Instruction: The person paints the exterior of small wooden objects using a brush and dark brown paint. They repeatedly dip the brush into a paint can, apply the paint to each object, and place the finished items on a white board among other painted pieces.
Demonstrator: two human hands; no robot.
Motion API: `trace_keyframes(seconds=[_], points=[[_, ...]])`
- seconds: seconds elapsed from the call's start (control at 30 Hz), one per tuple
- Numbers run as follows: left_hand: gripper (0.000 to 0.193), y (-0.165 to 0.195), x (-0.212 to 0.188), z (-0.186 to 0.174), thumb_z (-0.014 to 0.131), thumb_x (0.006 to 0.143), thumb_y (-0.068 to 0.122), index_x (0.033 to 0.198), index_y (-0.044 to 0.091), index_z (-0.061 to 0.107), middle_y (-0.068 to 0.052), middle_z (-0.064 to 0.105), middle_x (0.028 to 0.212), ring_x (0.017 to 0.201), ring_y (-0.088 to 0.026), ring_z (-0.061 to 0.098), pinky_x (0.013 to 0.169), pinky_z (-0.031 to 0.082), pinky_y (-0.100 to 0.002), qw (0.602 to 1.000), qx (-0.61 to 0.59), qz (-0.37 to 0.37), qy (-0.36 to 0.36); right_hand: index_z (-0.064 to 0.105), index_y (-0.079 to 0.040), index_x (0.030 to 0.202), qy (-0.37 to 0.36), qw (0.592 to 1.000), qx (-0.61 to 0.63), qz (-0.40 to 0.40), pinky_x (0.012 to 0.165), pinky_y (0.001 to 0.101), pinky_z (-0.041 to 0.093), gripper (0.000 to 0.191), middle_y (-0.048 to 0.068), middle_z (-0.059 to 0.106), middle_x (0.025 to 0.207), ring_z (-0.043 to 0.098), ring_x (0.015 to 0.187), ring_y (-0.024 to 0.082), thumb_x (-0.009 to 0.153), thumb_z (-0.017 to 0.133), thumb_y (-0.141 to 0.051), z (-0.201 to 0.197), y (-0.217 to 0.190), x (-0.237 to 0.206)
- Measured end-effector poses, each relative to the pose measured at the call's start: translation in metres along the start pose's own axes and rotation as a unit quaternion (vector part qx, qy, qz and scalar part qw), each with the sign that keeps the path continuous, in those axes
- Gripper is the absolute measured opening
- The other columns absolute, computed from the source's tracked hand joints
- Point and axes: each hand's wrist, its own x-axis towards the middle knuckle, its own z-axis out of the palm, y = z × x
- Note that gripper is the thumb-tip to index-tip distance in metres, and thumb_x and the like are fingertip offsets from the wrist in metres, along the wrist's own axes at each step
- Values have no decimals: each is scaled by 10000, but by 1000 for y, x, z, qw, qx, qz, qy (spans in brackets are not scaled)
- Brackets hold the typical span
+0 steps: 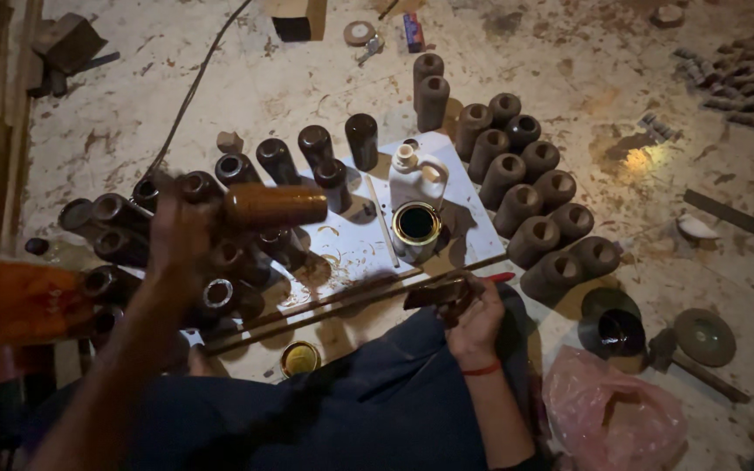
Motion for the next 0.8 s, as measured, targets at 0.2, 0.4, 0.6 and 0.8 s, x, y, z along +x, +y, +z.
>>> trace_keyframes(seconds=[0.2, 0.4, 0.6, 0.8], points=[[1175, 54, 25, 54, 288, 961, 835, 1617, 49, -290, -306, 611, 1279, 1120, -416, 649, 911, 578, -460, 868, 465, 172, 30, 691, -32, 1050, -19, 999, -19, -19, 586, 356, 550, 334, 117, 739, 904, 685, 713, 239, 1055, 494, -301, 3, 0, 0], [1257, 48, 53, 98, 435, 945, 760, 1527, -46, -335, -336, 701, 1147, 1110, -425, 706, 1013, 534, -420, 817, 559, 138, 22, 681, -23, 1065, -6, 1000, -14, -12, 603, 356, 556, 314, 123, 732, 929, 695, 751, 240, 1032, 506, -282, 3, 0, 5], [1261, 20, 83, 95, 426, 941, 746, 1445, -133, -325, -182, 763, 1183, 1125, -411, 707, 1128, 287, -569, 778, 617, 121, 9, 688, -28, 1070, -4, 1000, -3, -8, 549, 339, 548, 296, 118, 735, 934, 688, 702, 233, 1034, 524, -271, -9, 6, 13], [1278, -6, 111, 84, 436, 997, 783, 1562, -93, -303, -327, 643, 1184, 1214, -486, 619, 1161, 351, -552, 768, 632, 101, -10, 690, -25, 1036, 12, 1000, 0, 4, 525, 332, 539, 291, 114, 736, 929, 692, 689, 233, 1025, 532, -268, -22, 12, 21]])
